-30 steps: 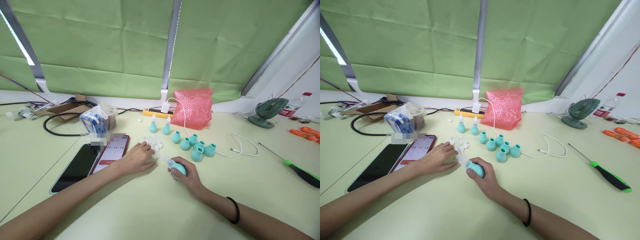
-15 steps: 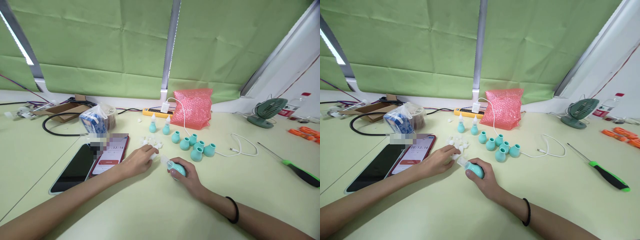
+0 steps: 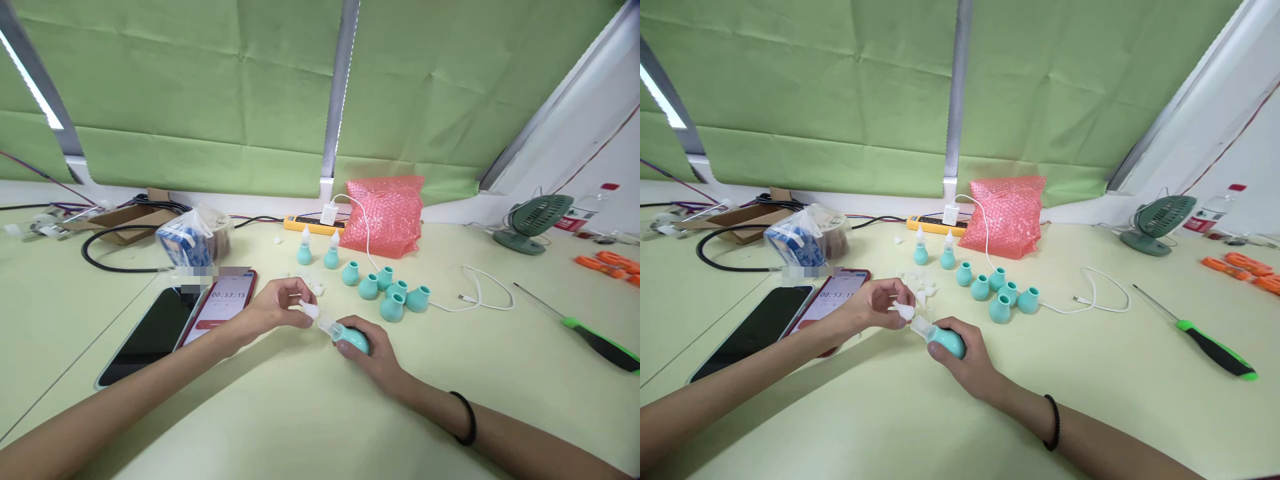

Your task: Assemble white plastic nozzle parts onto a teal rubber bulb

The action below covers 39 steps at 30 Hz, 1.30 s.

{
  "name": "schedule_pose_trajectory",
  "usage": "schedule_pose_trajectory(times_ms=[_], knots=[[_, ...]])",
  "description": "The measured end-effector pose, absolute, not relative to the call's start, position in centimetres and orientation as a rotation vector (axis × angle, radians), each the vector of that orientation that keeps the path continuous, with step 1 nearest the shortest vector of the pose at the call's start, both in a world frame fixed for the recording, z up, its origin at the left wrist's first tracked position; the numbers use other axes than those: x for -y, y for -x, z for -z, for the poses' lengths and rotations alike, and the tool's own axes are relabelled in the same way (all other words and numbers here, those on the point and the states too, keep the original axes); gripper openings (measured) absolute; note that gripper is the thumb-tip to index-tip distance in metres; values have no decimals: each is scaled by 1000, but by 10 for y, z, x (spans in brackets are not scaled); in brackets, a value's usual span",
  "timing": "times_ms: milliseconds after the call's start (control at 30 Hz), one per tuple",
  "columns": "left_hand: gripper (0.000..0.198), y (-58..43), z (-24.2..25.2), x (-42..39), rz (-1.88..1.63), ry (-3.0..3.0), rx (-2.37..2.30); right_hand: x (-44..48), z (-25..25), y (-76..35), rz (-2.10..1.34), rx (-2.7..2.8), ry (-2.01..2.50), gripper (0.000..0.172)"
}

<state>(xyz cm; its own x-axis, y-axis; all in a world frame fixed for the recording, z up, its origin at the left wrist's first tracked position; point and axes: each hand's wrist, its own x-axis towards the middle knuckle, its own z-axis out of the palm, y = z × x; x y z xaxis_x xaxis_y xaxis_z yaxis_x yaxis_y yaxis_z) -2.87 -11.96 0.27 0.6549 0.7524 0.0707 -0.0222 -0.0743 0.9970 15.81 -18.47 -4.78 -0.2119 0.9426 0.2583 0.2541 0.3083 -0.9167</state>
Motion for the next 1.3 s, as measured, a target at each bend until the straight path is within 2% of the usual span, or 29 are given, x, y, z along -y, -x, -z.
schedule_pose_trajectory(times_ms=[1300], knots=[[15, 33, -7, 122, -616, -1747, -587, 184, 47, -158, -880, 1752, 1102, 16]])
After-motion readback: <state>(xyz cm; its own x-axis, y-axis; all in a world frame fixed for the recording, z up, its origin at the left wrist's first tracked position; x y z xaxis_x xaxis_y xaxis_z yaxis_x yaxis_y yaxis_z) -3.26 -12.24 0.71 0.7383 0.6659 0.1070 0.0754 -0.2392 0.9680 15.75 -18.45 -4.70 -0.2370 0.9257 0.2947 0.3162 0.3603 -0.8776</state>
